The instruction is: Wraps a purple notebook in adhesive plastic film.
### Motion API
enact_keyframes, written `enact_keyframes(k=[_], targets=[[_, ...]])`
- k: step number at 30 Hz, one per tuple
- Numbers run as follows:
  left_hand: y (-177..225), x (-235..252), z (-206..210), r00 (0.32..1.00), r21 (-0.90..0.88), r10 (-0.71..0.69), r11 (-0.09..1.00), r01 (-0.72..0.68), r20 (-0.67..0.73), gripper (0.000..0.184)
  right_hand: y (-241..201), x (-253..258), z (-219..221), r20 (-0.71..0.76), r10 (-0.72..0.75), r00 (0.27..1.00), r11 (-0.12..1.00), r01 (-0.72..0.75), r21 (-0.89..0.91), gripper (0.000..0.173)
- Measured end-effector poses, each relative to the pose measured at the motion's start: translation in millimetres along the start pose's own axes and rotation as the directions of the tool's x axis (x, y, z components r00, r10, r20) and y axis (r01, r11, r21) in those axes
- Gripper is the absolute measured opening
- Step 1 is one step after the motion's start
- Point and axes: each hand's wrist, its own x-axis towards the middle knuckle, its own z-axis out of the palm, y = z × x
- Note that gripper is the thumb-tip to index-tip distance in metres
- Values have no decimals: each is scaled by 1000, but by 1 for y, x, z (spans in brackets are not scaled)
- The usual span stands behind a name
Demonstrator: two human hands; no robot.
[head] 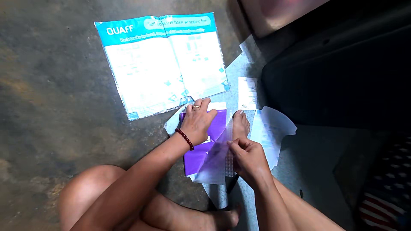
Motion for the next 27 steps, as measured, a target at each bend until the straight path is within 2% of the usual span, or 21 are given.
enact_keyframes(k=[3,6,9,13,17,27], targets=[[-3,0,-5,1000,18,-27,999,27,-1,52,5,-4,2,8,-64,998,994,65,-86,17],[-6,-2,-6,999,51,-36,998,35,27,62,3,-9,5,21,-113,993,974,115,-194,32],[-9,-2,-4,993,88,-65,995,56,100,75,-5,-14,3,52,-38,998,960,51,-275,39],[-11,-1,-3,990,106,-69,993,56,126,76,-9,-14,-4,140,60,988,971,-25,-236,43],[-11,-3,1,996,130,-66,990,58,59,71,-15,-13,-5,148,46,988,984,-20,-175,41],[-10,-2,2,992,119,-103,989,93,78,70,-26,-16,-5,135,20,991,982,6,-189,38]])
